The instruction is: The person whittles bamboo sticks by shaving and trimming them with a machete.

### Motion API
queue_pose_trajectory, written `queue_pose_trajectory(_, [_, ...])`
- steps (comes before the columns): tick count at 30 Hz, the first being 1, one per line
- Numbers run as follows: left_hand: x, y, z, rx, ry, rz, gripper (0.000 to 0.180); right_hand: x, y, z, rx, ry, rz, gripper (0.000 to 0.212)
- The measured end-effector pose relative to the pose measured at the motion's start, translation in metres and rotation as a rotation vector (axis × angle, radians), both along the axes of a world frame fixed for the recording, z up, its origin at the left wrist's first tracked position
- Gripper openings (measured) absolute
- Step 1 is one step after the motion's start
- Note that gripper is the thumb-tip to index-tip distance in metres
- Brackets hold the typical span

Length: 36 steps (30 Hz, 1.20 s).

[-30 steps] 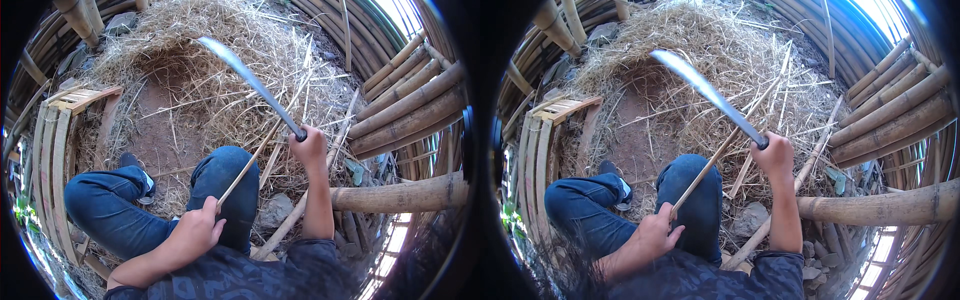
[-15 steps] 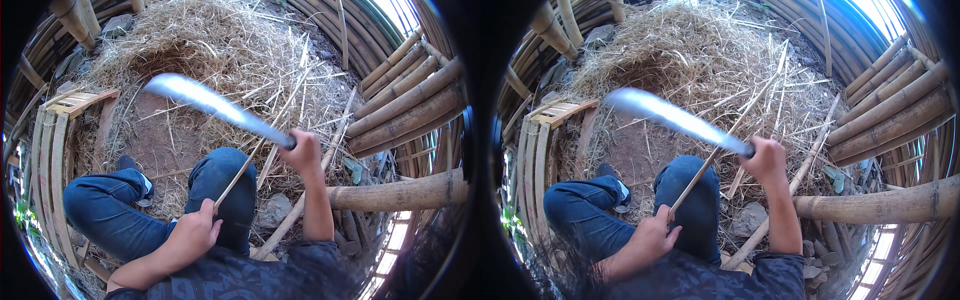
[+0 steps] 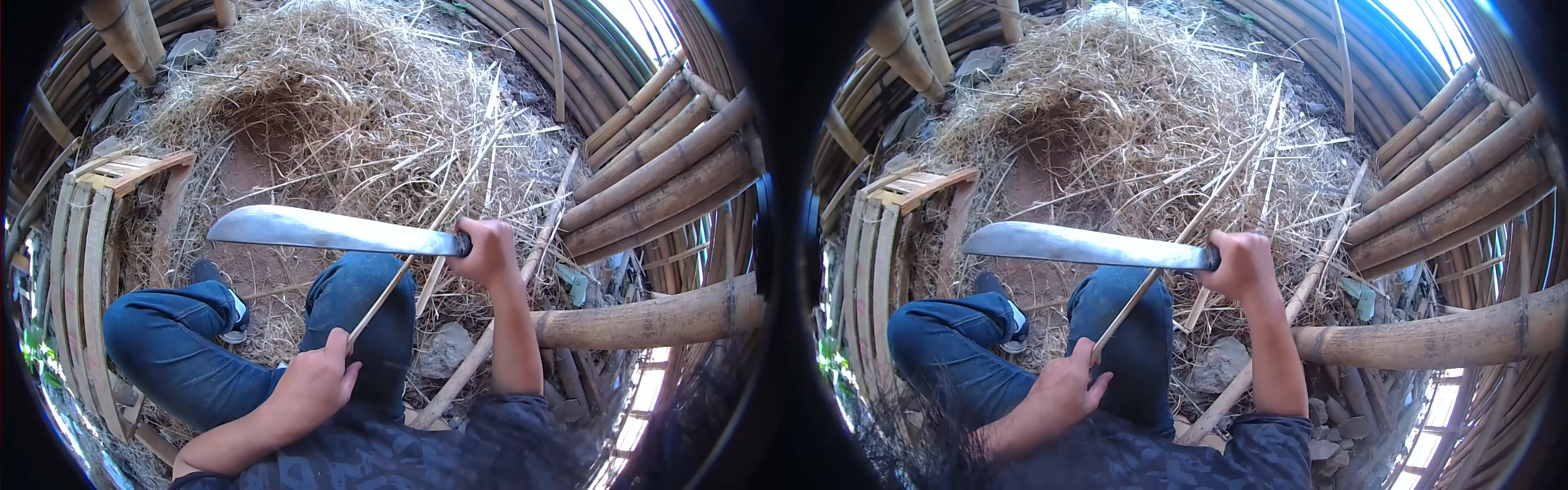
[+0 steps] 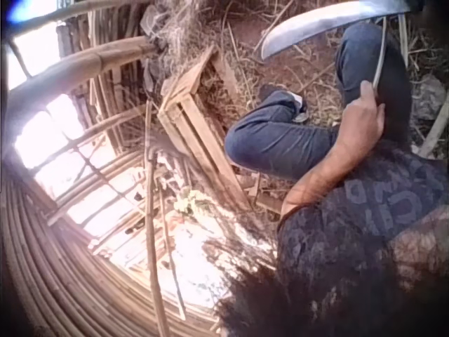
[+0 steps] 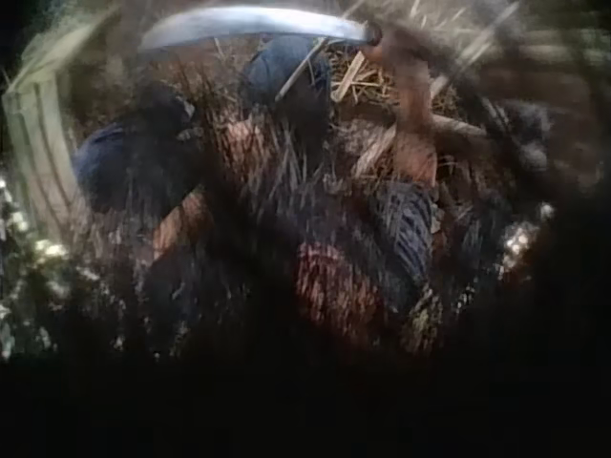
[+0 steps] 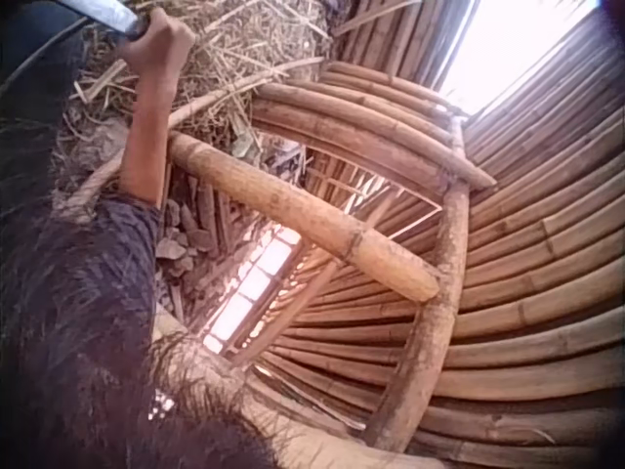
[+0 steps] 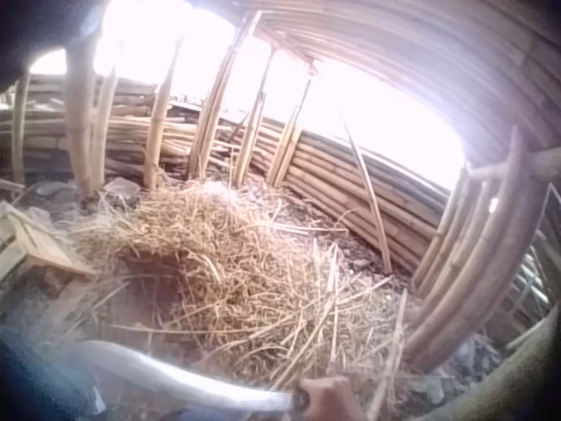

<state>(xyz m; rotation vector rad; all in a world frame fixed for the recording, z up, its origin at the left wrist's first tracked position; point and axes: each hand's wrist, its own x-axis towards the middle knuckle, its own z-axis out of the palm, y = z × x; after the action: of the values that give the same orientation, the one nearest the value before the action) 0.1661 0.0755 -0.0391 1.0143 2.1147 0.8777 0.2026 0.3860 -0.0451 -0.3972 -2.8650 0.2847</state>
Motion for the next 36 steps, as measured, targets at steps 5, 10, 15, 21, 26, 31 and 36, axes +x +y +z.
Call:
queue_pose_trajectory(5, [0.002, 0.002, 0.000, 0.050, -0.047, 0.018, 0.031, -0.007, 0.037, -0.001, -0.152, -0.064, -0.335, 0.017])
queue_pose_trajectory(10, [0.004, 0.001, 0.006, 0.040, 0.027, -0.005, 0.030, -0.008, 0.030, -0.011, -0.071, -0.022, -0.362, 0.020])
queue_pose_trajectory(15, [0.004, -0.002, -0.003, 0.030, 0.013, -0.001, 0.031, 0.002, 0.016, -0.006, -0.051, 0.136, -0.129, 0.016])
queue_pose_trajectory(21, [0.004, 0.002, 0.010, 0.038, -0.049, 0.001, 0.032, -0.013, 0.053, -0.027, -0.042, 0.063, -0.323, 0.015])
queue_pose_trajectory(26, [0.007, 0.003, 0.004, 0.002, -0.025, 0.024, 0.036, -0.004, 0.035, -0.027, -0.140, 0.086, -0.331, 0.016])
queue_pose_trajectory(31, [0.006, -0.004, -0.005, 0.019, -0.016, 0.013, 0.039, 0.002, 0.023, -0.018, 0.002, 0.168, -0.012, 0.017])
queue_pose_trajectory(36, [0.003, 0.002, 0.007, 0.026, -0.024, -0.009, 0.032, -0.010, 0.051, -0.032, 0.006, 0.194, -0.266, 0.015])
